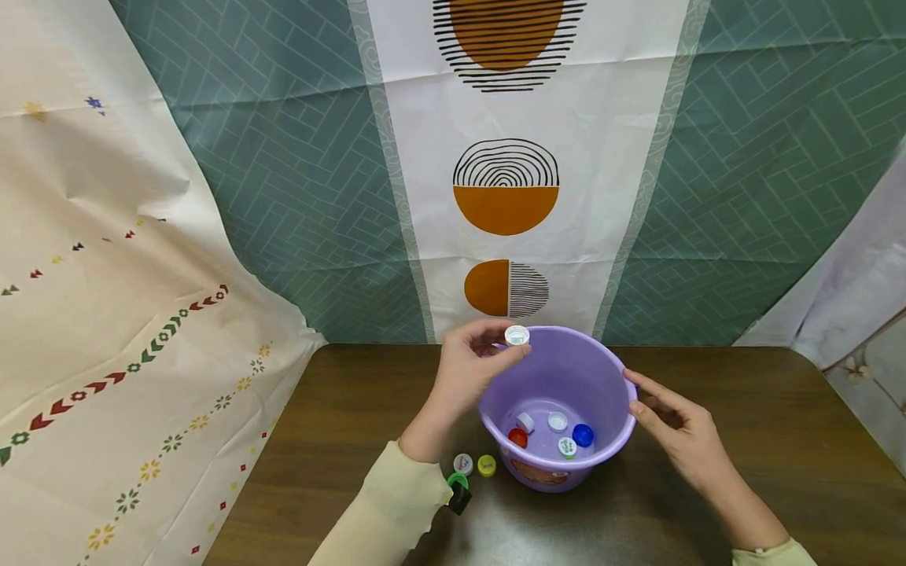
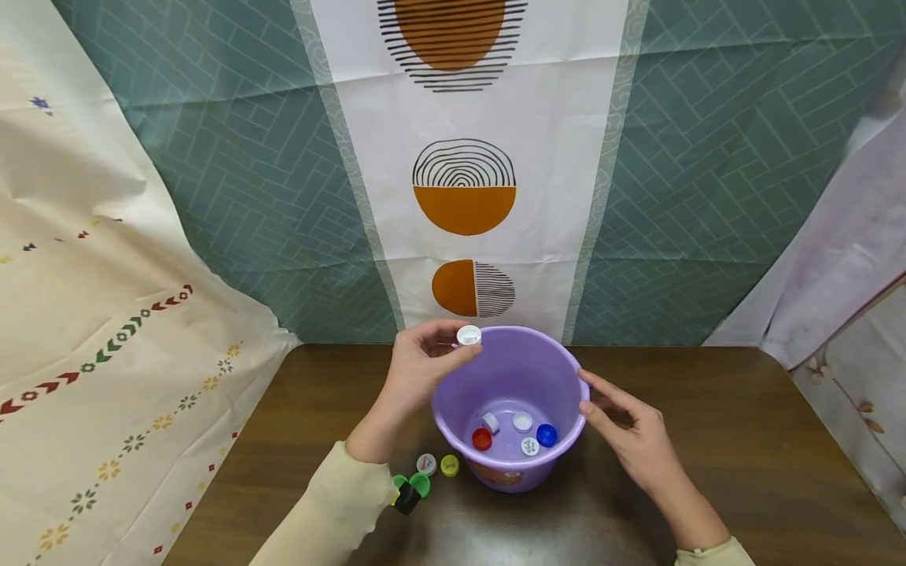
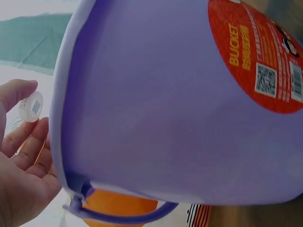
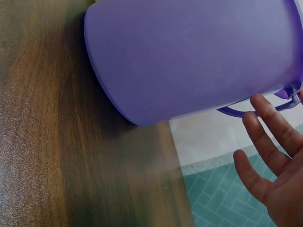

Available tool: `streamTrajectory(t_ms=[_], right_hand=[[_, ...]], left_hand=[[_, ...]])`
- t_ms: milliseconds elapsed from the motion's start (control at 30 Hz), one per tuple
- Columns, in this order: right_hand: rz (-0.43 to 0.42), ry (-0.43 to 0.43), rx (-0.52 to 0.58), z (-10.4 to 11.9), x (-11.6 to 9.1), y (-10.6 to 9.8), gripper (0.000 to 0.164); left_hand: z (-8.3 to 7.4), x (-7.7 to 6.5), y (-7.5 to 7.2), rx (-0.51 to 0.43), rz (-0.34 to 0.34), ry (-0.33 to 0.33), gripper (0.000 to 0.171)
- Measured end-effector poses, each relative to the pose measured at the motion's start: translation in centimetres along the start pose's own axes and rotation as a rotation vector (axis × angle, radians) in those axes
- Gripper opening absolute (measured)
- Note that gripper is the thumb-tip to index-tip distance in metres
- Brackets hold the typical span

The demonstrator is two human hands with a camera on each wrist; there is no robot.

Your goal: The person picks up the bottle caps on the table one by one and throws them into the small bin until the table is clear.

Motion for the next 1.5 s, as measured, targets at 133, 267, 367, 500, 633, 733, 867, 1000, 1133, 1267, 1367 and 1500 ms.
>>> streamTrajectory(t_ms=[133,267,367,500,633,733,867,1000,1133,1267,1367,1500], right_hand=[[-0.002,-0.01,0.0,0.2,0.0,-0.1,0.049],[0.002,-0.024,0.002,0.3,0.0,0.0,0.048],[0.007,-0.024,0.006,0.3,0.0,0.0,0.048],[0.005,-0.017,0.005,0.3,0.0,0.0,0.048],[0.005,-0.01,0.004,0.3,0.0,0.1,0.049],[0.004,-0.006,-0.001,0.1,0.1,0.0,0.049],[0.003,0.001,-0.004,0.3,0.2,0.0,0.048],[0.004,0.009,0.0,1.8,0.2,-0.1,0.047],[0.0,0.017,-0.002,2.6,0.2,-0.2,0.046],[-0.001,0.025,-0.015,1.2,0.1,-0.1,0.047],[-0.001,0.018,-0.018,0.2,0.1,0.0,0.048],[0.002,-0.001,-0.008,-0.1,0.1,0.0,0.048]], left_hand=[[0.0,0.1,0.8,0.01,0.025,0.006,0.03],[0.0,0.1,1.5,0.01,0.054,0.011,0.031],[-0.3,0.0,1.9,-0.004,0.071,0.018,0.031],[-0.5,0.1,2.3,-0.012,0.078,0.023,0.031],[-0.3,0.1,2.3,-0.002,0.078,0.021,0.03],[-0.1,0.2,2.4,0.01,0.081,0.011,0.03],[-0.2,0.1,2.3,0.036,0.069,-0.022,0.035],[-1.6,-0.2,2.2,0.036,0.055,-0.048,0.039],[-2.8,-0.4,2.2,0.036,0.067,-0.037,0.038],[-2.2,-0.2,2.1,0.037,0.067,-0.028,0.038],[-0.9,0.0,2.0,0.036,0.061,-0.021,0.038],[0.2,0.2,1.9,0.042,0.059,-0.011,0.037]])
Point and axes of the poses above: each hand's wrist, its own x-axis towards the middle knuckle, its own y-axis out of the palm, z = x × y, the point moved 7 cm from there along x, towards the middle knuckle, and after that the axes turned 4 degrees about -x, right-handed, at the moved point
